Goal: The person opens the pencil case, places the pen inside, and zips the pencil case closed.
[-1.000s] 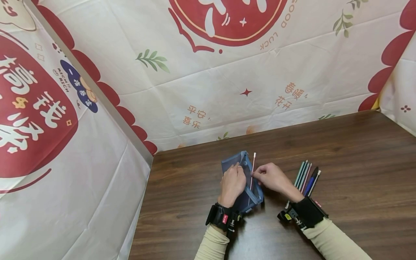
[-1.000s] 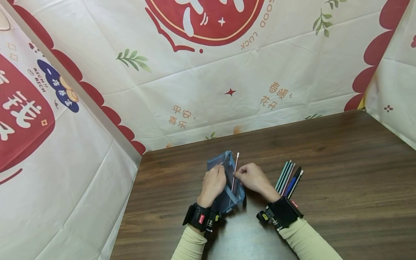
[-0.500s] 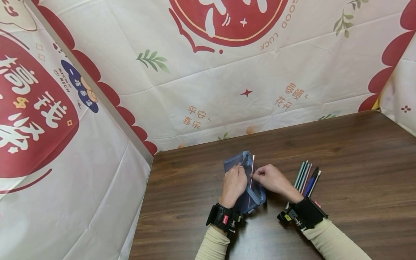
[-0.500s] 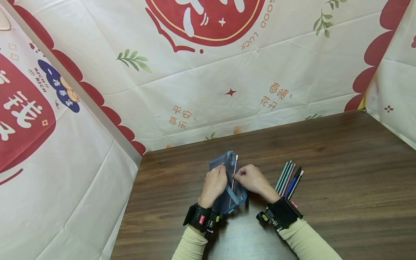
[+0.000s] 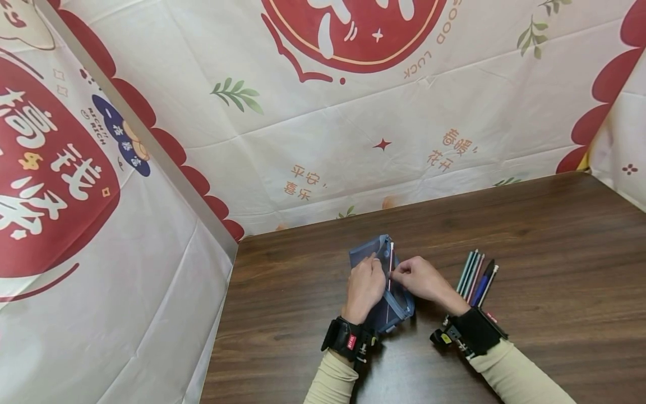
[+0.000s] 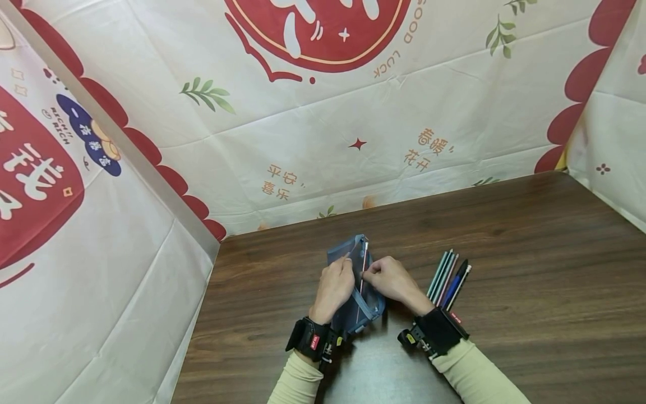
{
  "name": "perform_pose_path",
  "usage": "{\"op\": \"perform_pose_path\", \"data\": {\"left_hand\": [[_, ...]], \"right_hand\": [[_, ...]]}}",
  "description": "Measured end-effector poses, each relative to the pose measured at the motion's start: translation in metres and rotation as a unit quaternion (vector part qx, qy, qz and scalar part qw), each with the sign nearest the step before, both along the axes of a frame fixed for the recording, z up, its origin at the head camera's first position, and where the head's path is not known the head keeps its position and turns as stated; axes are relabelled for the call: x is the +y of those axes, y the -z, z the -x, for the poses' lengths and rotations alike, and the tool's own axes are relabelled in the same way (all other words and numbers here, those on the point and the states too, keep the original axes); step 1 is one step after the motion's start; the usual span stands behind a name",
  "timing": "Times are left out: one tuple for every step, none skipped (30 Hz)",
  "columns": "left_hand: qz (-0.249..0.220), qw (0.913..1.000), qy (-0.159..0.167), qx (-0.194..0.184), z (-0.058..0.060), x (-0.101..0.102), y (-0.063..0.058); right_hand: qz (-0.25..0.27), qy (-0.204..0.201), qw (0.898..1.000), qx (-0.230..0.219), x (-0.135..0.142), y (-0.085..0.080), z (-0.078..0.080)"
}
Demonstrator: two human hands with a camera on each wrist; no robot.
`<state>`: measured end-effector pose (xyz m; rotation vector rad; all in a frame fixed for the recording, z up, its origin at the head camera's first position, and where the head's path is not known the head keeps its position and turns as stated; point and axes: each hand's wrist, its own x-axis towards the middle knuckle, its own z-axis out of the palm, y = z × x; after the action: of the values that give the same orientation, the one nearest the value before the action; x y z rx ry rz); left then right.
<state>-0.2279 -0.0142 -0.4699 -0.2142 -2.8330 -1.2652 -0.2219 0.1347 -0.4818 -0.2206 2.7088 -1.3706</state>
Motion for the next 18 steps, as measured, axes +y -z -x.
{"op": "perform_pose_path", "data": {"left_hand": [[0.0,1.0,0.001,-0.001,0.0,0.0001,0.0001],[0.001,1.0,0.001,-0.002,0.0003,0.0003,0.0005],[0.003,1.0,0.001,-0.003,0.0004,0.0006,0.0007],[0.003,1.0,0.0,-0.003,0.0004,0.0009,0.0008],[0.004,1.0,0.0,-0.002,0.0004,0.0012,0.0009],[0.004,1.0,-0.001,-0.001,0.0004,0.0014,0.0009],[0.005,1.0,-0.001,-0.001,0.0004,0.0018,0.0007],[0.005,1.0,-0.002,0.0,0.0003,0.0019,0.0007],[0.004,1.0,-0.002,-0.002,0.0001,0.0021,0.0005],[0.004,1.0,-0.001,-0.002,0.0002,0.0022,0.0006],[0.004,1.0,0.0,-0.001,0.0,0.0022,0.0005],[0.003,1.0,0.001,0.001,-0.0001,0.0022,0.0005],[0.002,1.0,0.002,0.001,-0.0001,0.0022,0.0005],[0.002,1.0,0.003,0.001,-0.0001,0.0021,0.0005],[0.003,1.0,0.004,0.002,-0.0001,0.0021,0.0005],[0.005,1.0,0.005,0.004,0.0,0.002,0.0006],[0.005,0.9999,0.006,0.008,0.0002,0.0018,0.0009],[0.005,0.9999,0.007,0.009,0.0003,0.0016,0.001]], "right_hand": [[-0.001,0.0,1.0,-0.002,-0.0002,0.0001,0.0001],[-0.001,0.001,1.0,-0.005,-0.0004,0.0002,0.0001],[-0.003,0.003,1.0,-0.007,-0.0006,0.0005,0.0002],[-0.004,0.004,1.0,-0.009,-0.0008,0.0007,0.0004],[-0.004,0.005,1.0,-0.011,-0.001,0.0006,0.0004],[-0.006,0.007,1.0,-0.013,-0.0013,0.0006,0.0005],[-0.007,0.009,1.0,-0.014,-0.0015,0.0007,0.0006],[-0.008,0.01,1.0,-0.013,-0.0016,0.0007,0.0006],[-0.009,0.01,1.0,-0.012,-0.0018,0.0006,0.0006],[-0.009,0.011,1.0,-0.012,-0.0019,0.0004,0.0006],[-0.009,0.01,1.0,-0.012,-0.0019,0.0004,0.0006],[-0.009,0.009,1.0,-0.012,-0.002,0.0006,0.0006],[-0.008,0.006,1.0,-0.012,-0.0019,0.0006,0.0006],[-0.007,0.004,1.0,-0.012,-0.0019,0.0007,0.0008],[-0.005,0.001,1.0,-0.013,-0.002,0.0008,0.0008],[-0.004,-0.002,1.0,-0.012,-0.0021,0.0009,0.001],[-0.003,-0.006,1.0,-0.011,-0.0022,0.0012,0.0011],[-0.003,-0.009,1.0,-0.009,-0.0023,0.0014,0.0013]]}}
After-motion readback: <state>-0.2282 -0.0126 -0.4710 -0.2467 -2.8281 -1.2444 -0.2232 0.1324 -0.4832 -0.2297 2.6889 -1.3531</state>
